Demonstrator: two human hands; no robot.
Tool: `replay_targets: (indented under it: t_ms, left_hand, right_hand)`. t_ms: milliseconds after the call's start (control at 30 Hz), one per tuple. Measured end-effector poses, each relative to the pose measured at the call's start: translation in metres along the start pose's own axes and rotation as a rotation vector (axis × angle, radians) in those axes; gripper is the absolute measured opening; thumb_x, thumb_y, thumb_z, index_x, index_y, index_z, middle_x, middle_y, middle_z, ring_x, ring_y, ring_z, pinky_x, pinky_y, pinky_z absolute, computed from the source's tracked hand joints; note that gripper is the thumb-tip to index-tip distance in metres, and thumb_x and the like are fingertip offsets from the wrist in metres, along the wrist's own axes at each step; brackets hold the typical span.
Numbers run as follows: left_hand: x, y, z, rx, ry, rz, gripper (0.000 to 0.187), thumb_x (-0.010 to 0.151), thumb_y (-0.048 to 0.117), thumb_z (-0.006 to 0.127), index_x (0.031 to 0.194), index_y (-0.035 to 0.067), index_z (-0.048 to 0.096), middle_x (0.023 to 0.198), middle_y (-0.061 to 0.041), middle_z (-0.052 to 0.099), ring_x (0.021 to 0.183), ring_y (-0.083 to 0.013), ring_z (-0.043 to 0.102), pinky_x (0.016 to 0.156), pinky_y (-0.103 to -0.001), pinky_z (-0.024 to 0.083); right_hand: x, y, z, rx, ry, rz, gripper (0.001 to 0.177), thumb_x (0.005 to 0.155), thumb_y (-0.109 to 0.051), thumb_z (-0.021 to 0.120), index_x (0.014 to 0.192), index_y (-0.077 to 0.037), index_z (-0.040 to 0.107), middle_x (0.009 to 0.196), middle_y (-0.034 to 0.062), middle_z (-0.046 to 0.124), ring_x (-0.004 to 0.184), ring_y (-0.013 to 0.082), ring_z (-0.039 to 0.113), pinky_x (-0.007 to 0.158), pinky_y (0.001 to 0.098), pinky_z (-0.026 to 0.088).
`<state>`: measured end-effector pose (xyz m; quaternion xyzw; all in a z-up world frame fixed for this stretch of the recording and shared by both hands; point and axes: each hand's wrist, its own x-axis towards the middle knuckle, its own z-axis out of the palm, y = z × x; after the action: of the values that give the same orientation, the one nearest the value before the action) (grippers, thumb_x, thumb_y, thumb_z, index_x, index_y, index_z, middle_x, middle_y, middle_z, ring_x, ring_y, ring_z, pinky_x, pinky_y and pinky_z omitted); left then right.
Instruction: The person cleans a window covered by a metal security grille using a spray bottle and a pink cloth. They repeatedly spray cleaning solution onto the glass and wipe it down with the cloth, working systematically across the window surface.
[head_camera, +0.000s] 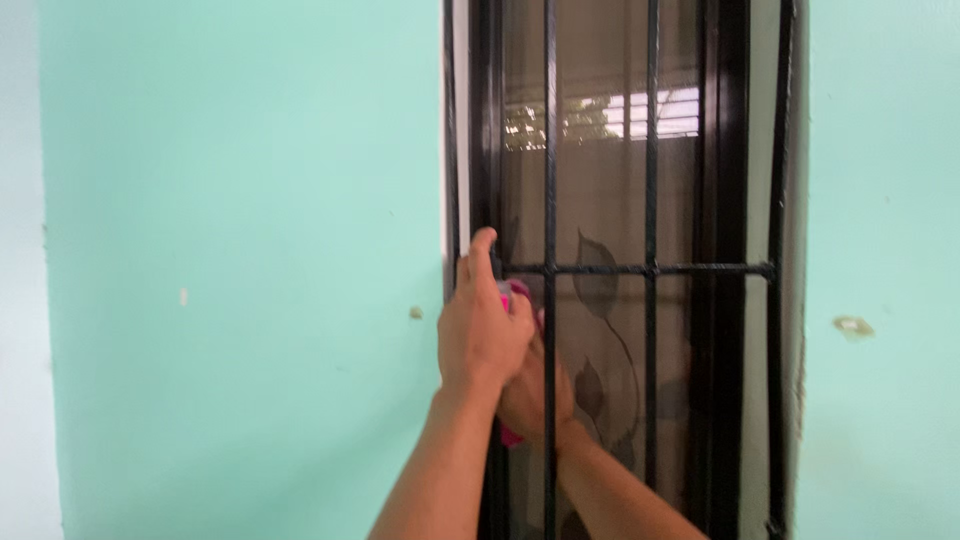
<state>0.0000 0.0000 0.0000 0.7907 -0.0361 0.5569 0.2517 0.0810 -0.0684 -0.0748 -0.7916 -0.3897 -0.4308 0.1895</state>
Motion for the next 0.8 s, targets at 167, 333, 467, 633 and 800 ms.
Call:
replay_targets:
  t_ms: [167,333,467,633,800]
  left_hand:
    - [-0.008,0.018,-0.017,-0.062,-0.061,-0.075,0.074,0.087,0.007,0.060,0.153,0.017,0.028,0.143,-0.014,0.054,0.102,-0.0343,0.072,0.083,-0.046,0.062]
    - [-0.007,0.023,-0.019,-0.047,-0.047,-0.059,0.075,0.086,0.008,0.063,0.151,0.016,0.028,0.145,-0.017,0.050,0.102,-0.0374,0.069,0.080,-0.046,0.062]
    - [-0.005,0.017,-0.011,-0.039,-0.035,-0.055,0.074,0.086,0.008,0.061,0.151,0.016,0.027,0.144,-0.018,0.050,0.099,-0.0366,0.072,0.077,-0.045,0.064]
    - [-0.004,0.008,0.008,0.000,0.145,0.052,0.069,0.087,0.006,0.060,0.149,0.012,0.030,0.140,-0.020,0.055,0.095,-0.0384,0.074,0.073,-0.044,0.066]
    - [-0.002,0.007,0.020,0.070,0.211,0.044,0.065,0.091,0.007,0.058,0.149,0.007,0.030,0.133,-0.024,0.057,0.091,-0.0400,0.074,0.067,-0.043,0.067]
  right_hand:
    - [-0.034,0.020,0.019,-0.195,0.196,-0.220,0.055,0.100,-0.028,0.057,0.150,-0.006,0.047,0.160,0.0155,0.044,0.153,0.0342,0.033,0.125,0.0527,0.025]
    - [0.018,0.033,-0.009,0.120,0.227,-0.156,0.068,0.096,-0.029,0.060,0.154,-0.002,0.036,0.163,0.0215,0.033,0.152,0.0361,0.028,0.124,0.0493,0.026]
    - [0.089,0.049,-0.027,-0.462,0.360,-0.306,0.079,0.092,-0.034,0.055,0.155,0.004,0.026,0.164,0.0216,0.028,0.153,0.0338,0.024,0.124,0.0487,0.021]
    - [0.081,0.036,-0.016,-0.515,0.508,-0.210,0.068,0.103,-0.027,0.051,0.162,-0.001,0.028,0.169,0.0142,0.030,0.158,0.0271,0.024,0.128,0.0442,0.024]
    - [0.037,0.014,-0.004,-0.296,0.565,-0.180,0.065,0.101,-0.025,0.057,0.156,0.000,0.035,0.163,0.0168,0.037,0.153,0.0292,0.030,0.127,0.0449,0.026]
